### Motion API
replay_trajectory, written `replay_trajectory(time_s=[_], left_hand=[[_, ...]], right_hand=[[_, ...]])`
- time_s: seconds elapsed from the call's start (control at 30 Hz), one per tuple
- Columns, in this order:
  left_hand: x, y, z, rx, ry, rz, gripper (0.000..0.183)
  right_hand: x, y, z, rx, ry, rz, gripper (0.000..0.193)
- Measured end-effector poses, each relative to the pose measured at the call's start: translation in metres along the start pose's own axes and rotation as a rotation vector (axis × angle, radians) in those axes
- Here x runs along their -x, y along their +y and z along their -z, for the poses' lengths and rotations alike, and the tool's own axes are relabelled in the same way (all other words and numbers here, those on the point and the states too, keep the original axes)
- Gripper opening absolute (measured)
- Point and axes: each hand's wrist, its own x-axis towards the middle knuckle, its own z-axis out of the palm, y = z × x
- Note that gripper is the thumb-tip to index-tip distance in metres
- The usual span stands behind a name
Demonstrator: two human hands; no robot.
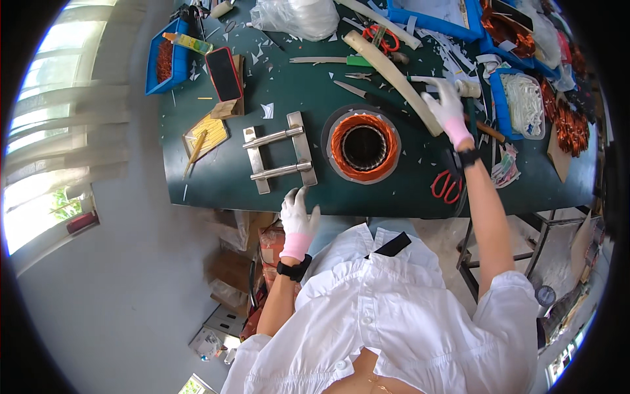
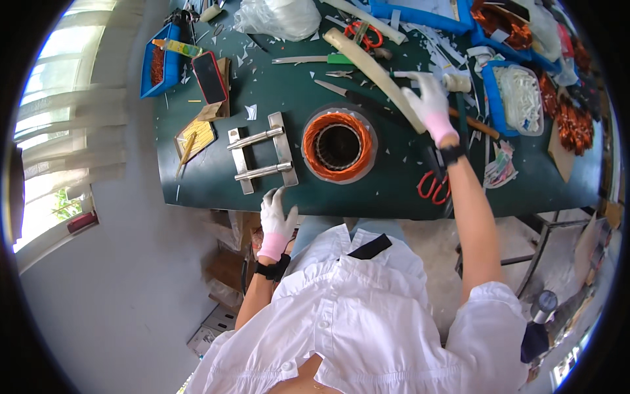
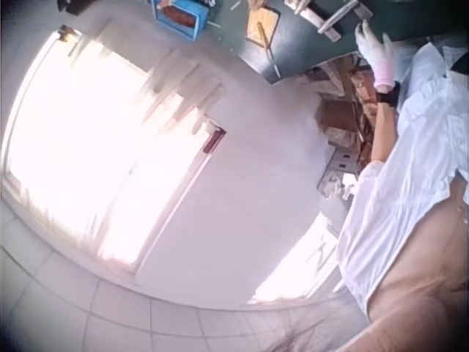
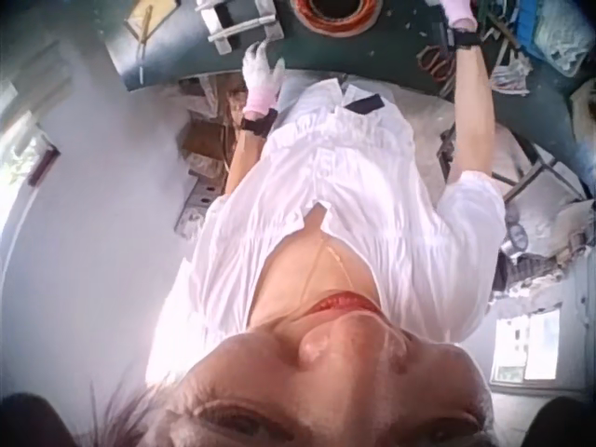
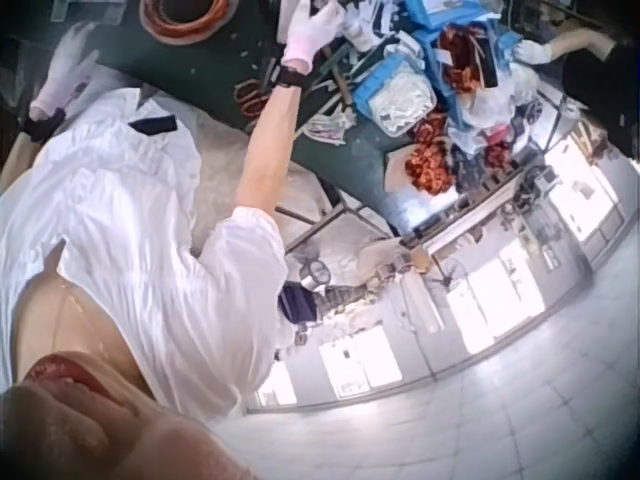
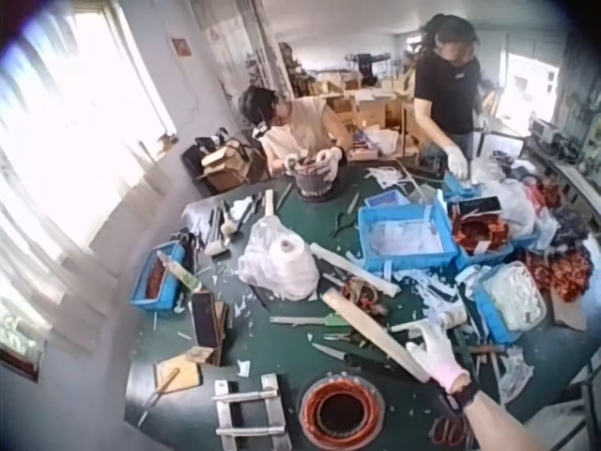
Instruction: Manually shaping motor windings with a mallet and block, trimming insulation with scissors, and inserting paper insulation components.
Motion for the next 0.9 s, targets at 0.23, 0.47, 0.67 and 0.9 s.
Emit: replay_trajectory(time_s=[0.23,0.47,0.67,0.9], left_hand=[[-0.046,0.057,-0.008,0.586,0.143,0.005,0.045],[-0.089,0.080,-0.041,0.558,0.273,-0.187,0.074],[-0.113,0.068,-0.026,0.751,0.238,-0.136,0.072],[-0.104,0.057,-0.034,0.775,0.089,-0.198,0.071]], right_hand=[[0.110,0.060,0.022,0.443,0.129,-0.594,0.054],[0.084,0.014,0.103,-0.311,-0.036,-0.707,0.033],[0.063,-0.091,0.193,-0.341,-0.166,-0.388,0.028],[0.038,-0.142,0.182,-0.227,-0.549,-0.427,0.023]])
